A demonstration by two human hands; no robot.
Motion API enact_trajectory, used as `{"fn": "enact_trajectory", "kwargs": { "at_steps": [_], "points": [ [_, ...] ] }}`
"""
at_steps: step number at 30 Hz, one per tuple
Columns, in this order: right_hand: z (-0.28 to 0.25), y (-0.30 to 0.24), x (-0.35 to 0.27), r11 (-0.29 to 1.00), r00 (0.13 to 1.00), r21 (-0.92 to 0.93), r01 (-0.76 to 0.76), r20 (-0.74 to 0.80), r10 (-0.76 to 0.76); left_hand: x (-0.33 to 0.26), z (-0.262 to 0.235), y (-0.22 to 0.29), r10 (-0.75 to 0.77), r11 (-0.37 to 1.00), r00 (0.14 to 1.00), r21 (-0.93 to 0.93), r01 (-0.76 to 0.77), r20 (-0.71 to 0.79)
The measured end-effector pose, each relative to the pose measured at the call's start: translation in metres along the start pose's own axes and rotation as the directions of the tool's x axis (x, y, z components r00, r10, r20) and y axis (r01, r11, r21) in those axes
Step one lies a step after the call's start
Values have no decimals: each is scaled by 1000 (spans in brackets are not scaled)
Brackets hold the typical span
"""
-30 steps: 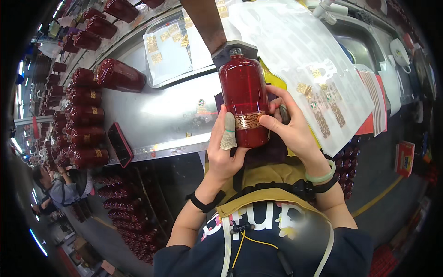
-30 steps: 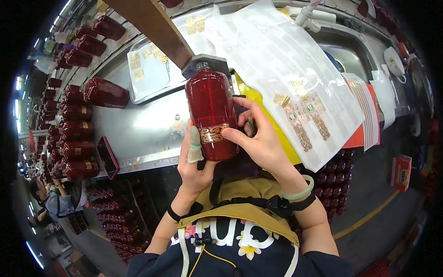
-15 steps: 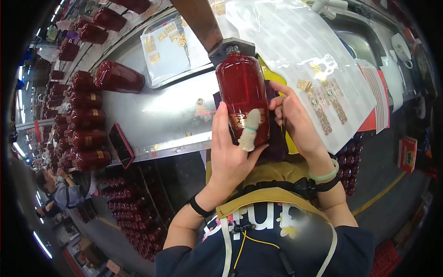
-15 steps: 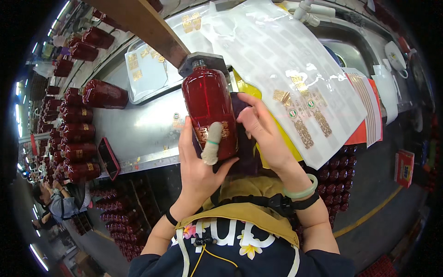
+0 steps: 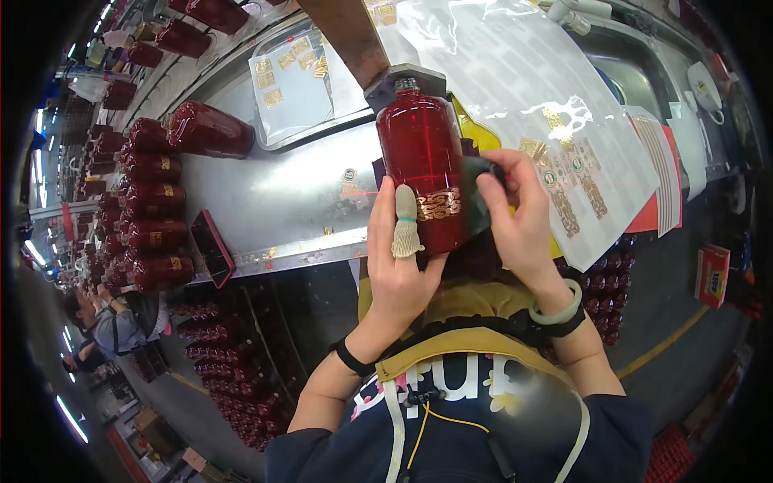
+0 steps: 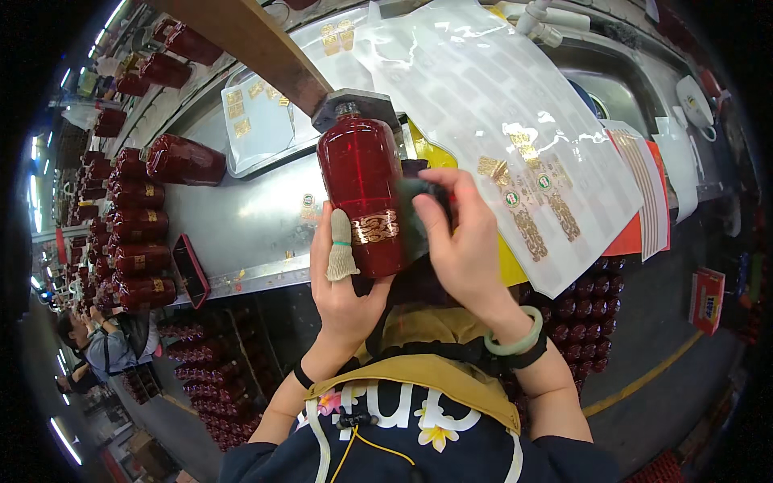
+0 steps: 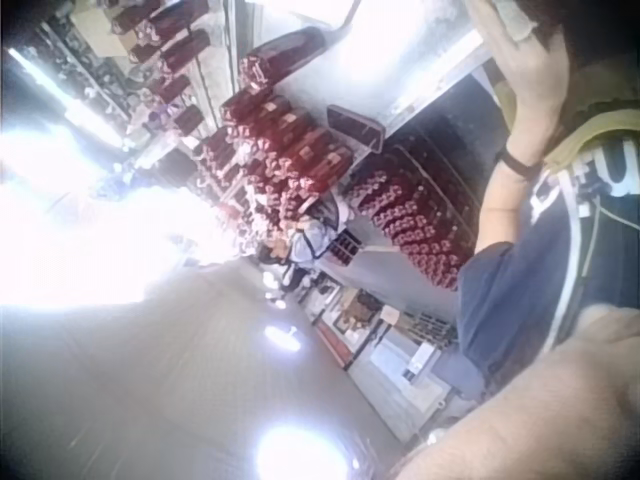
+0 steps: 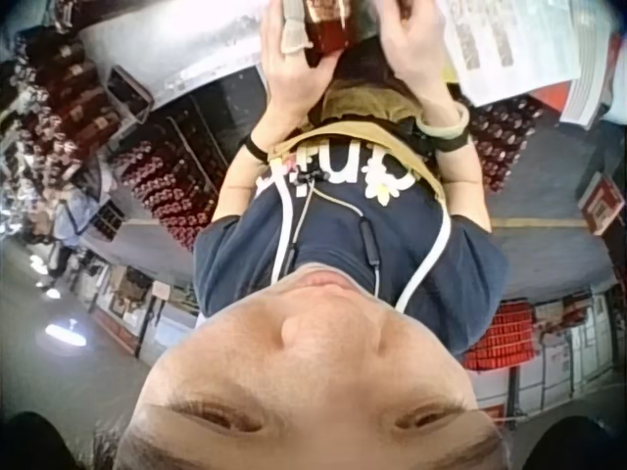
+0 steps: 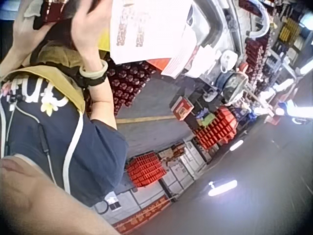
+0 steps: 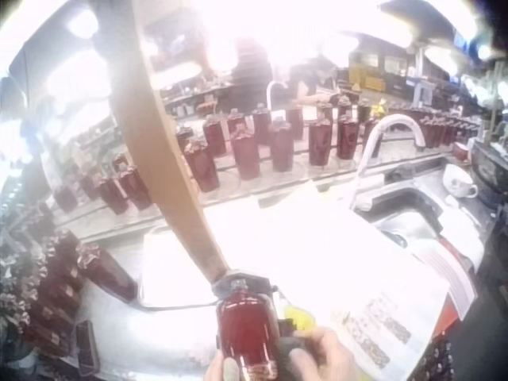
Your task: Applying labels and decorative stickers to red liquor bottles and cleaning them.
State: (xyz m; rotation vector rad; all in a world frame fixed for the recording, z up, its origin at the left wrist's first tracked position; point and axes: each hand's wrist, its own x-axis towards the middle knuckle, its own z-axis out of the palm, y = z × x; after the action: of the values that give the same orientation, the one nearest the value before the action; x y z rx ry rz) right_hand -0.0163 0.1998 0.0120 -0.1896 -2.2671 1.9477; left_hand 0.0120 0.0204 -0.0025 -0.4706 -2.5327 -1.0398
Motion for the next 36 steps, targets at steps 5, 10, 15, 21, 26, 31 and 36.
{"fn": "enact_trajectory", "kwargs": {
  "at_steps": [5, 10, 15, 21, 26, 31, 36],
  "points": [
    [-13, -4, 14, 924, 940, -240, 298, -92, -327, 1, 0, -2, 24, 999, 999, -32, -25, -27],
    [-28, -11, 10, 358, 422, -223, 907, 470, -775, -1, 1, -8, 28, 997, 999, -77, -31, -39],
    [-17, -11, 36, 692, 739, -260, 674, 267, -619, -3, -2, -6, -18, 999, 1000, -26, 19, 15],
    [-19, -19, 54, 756, 786, -317, 572, -50, -616, 13, 1, 20, 38, 972, 994, 227, -60, 100],
    [-23, -8, 43, 432, 535, -344, 834, 309, -786, 5, 0, 13, -42, 998, 999, -41, 42, 7],
    [-21, -23, 13, 387, 373, -88, 918, 526, -764, -5, 7, -21, -352, 863, 930, -349, 365, 103],
    [-21, -21, 35, 292, 383, -253, 922, 499, -777, 10, -4, -20, -35, 995, 998, -95, 30, -50]
  ]
}}
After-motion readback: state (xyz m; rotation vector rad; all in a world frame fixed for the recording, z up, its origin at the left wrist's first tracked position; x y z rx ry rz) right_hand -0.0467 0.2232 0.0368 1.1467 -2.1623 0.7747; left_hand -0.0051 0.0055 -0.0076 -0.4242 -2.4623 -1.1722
